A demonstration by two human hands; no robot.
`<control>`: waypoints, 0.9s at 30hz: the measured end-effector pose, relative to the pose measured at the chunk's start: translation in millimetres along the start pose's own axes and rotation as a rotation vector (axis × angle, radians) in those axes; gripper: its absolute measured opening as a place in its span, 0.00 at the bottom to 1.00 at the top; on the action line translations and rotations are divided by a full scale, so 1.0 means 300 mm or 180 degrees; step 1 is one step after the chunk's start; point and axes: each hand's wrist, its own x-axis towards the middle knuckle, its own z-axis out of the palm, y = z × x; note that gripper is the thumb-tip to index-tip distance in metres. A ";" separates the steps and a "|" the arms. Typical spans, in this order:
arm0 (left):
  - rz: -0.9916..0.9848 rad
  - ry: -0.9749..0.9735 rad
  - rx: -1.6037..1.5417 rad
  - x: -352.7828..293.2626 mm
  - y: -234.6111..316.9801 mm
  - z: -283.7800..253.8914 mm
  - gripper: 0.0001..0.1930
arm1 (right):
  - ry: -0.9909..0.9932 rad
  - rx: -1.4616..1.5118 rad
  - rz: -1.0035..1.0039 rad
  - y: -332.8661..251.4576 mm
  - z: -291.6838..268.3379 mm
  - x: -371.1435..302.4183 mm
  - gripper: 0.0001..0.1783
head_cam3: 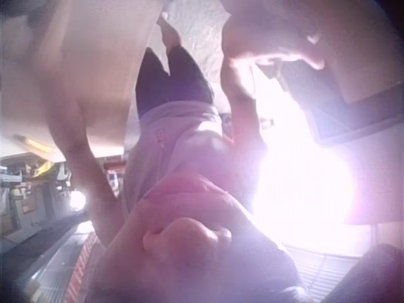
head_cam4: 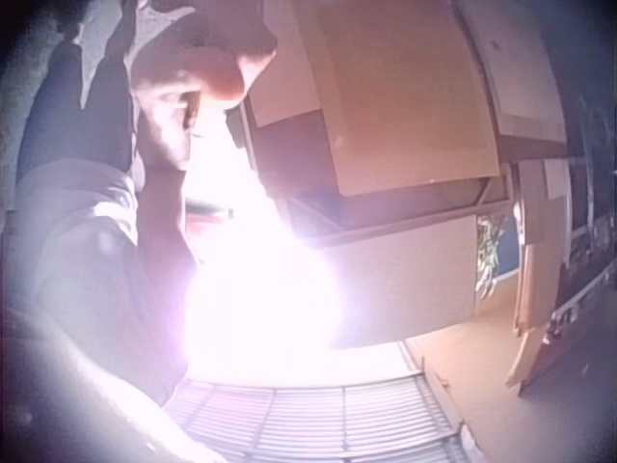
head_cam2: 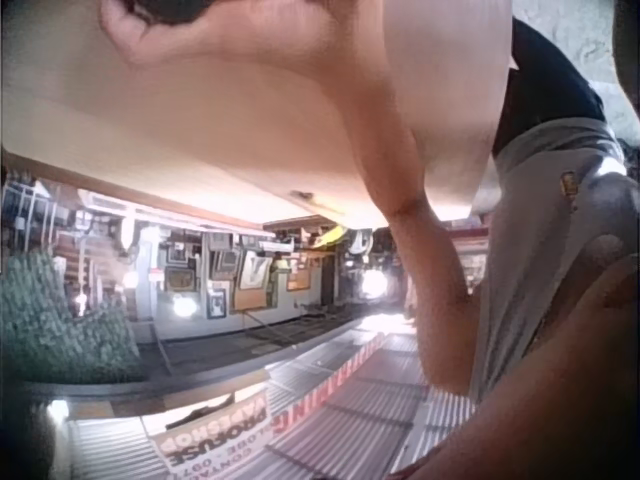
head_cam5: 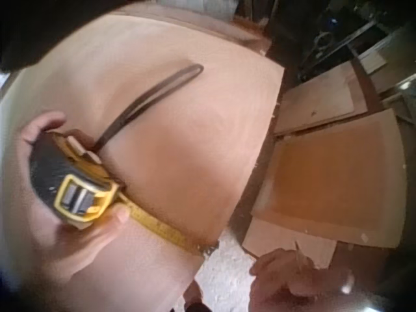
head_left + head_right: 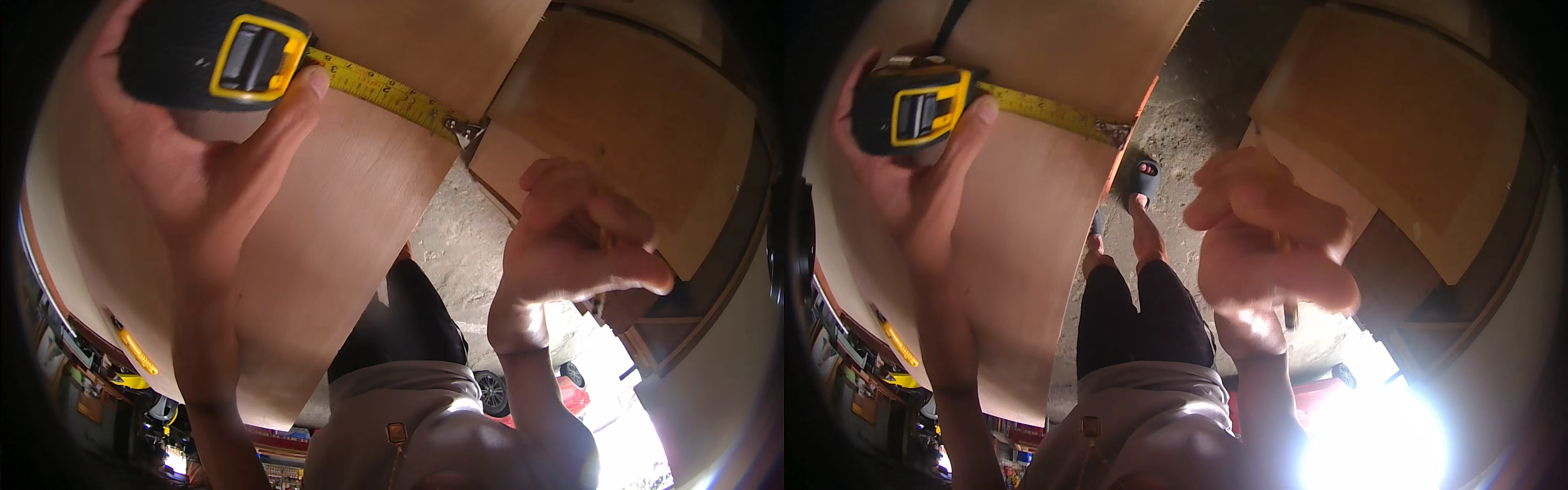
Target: The person measures and marks a large sheet of plywood with a tape measure and pencil, then moves the sheet and a metal straightedge to a workbench. The person also handles a wooden frame and a small white card on a red-covered surface.
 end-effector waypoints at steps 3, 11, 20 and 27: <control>-0.0143 -0.0093 0.0056 0.013 0.014 0.008 0.42 | 0.0238 -0.0762 0.0234 0.030 -0.067 -0.070 0.20; 0.0225 0.0072 -0.1383 -0.007 0.029 0.053 0.41 | 0.0075 -0.1935 0.1375 -0.048 -0.197 -0.428 0.17; 0.0262 0.0015 -0.1764 -0.416 0.217 -0.286 0.37 | 0.0387 -0.2796 0.1787 -0.463 -0.288 -0.972 0.12; -0.0731 0.0775 -0.1662 -0.806 0.125 -0.775 0.34 | 0.0682 -0.2621 0.2329 -0.651 -0.304 -1.361 0.08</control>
